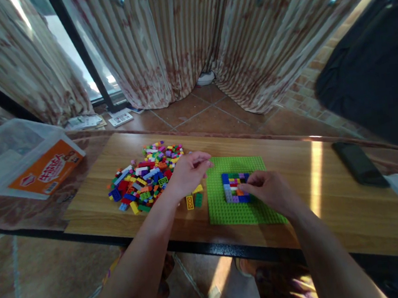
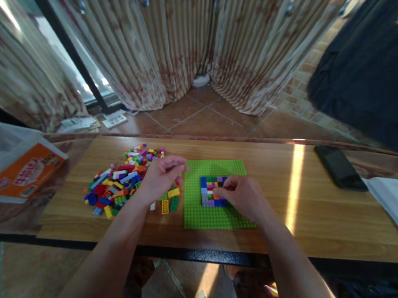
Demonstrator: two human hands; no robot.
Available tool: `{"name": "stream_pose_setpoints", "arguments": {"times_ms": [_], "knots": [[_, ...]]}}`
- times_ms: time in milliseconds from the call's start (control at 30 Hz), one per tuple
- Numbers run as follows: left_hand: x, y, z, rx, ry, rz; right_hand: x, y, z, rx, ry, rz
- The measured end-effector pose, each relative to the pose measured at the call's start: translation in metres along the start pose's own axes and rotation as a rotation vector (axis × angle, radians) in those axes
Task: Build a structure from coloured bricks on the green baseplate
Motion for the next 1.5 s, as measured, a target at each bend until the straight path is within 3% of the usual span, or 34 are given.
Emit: {"name": "stream_pose_setpoints", "arguments": {"times_ms": [500, 700, 900, 1133, 1500], "knots": [[0.003, 0.026, 0.002, 0.13, -0.04, 0.02, 0.008, -0.006, -0.002, -0.017, 0.014, 0.219], [0.003, 0.042, 0.002, 0.211, -0.053, 0.023, 0.011, -0.01, -0.004, -0.06, -0.046, 0.282], [0.008, 0.053, 0.001, 0.252, -0.047, 0.057, 0.011, -0.008, -0.003, -0.05, -0.033, 0.21], [0.01, 0.073, 0.005, 0.306, -0.043, -0.032, -0.029, -0.016, 0.012, 0.022, 0.14, -0.099], [0.003, 0.1, 0.007, 0.333, -0.125, -0.285, -0.112, -0.067, 0.042, 0.053, 0.606, -0.056]]}}
Point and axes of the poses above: each hand's wrist, its own z-axis away from the middle knuckle, its own y-axis out of the back of the hand, x = y × z, the point moved 7 cm from there along -z, towards the middle knuckle, and after that the axes turned 7 degrees about -y, right-handed, at the moved point
